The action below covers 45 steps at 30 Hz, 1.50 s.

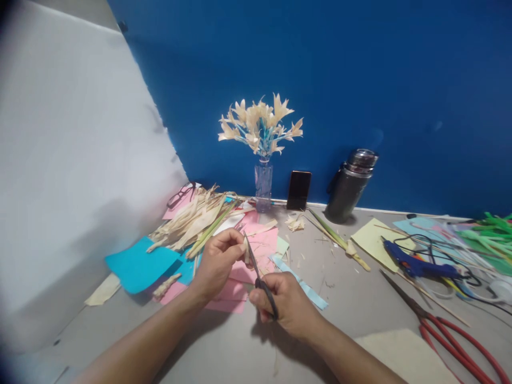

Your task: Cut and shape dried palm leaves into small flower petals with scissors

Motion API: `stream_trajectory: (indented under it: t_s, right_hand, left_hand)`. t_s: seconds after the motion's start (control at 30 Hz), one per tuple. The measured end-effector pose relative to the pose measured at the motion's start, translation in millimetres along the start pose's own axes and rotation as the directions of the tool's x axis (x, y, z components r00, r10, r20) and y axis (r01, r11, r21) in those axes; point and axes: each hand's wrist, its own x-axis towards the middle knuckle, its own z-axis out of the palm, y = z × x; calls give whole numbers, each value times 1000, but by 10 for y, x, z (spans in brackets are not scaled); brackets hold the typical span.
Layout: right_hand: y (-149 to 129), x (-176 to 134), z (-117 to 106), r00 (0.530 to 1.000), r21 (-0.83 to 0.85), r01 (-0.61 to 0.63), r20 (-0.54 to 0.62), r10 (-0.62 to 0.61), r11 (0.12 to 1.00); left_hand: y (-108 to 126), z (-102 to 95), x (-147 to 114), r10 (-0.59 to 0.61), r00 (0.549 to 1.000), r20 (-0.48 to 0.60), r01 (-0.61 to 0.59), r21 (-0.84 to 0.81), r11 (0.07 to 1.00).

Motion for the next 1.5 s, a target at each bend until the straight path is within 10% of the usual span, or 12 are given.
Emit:
stream_trajectory:
  t_s: [0.33,0.57,0.77,1.2,1.5]
  right_hand:
    - [-23,-7,-33,999,87,29,33,-32,996]
    - [-130,22,-103,955,189,85,-297,-26,978]
    - [-106,39,-122,934,162,112,-354,-48,980]
    - [-27,24,-129,998,20,66,5,-66,998]
    - [-38,20,-82,1000,4,22,-3,-22,1000]
  left_hand:
    - [-54,-40,30,-44,999,-2,44,-25,999]
    - [-142,-10,8,-173,977,128,188,-116,975]
    - [-173,128,-88,-244,956,165,257,-62,964]
    - [-86,100,-57,-128,992,-5,128,47,991]
    - [-88,93,-54,-129,991,-40,128,-19,992]
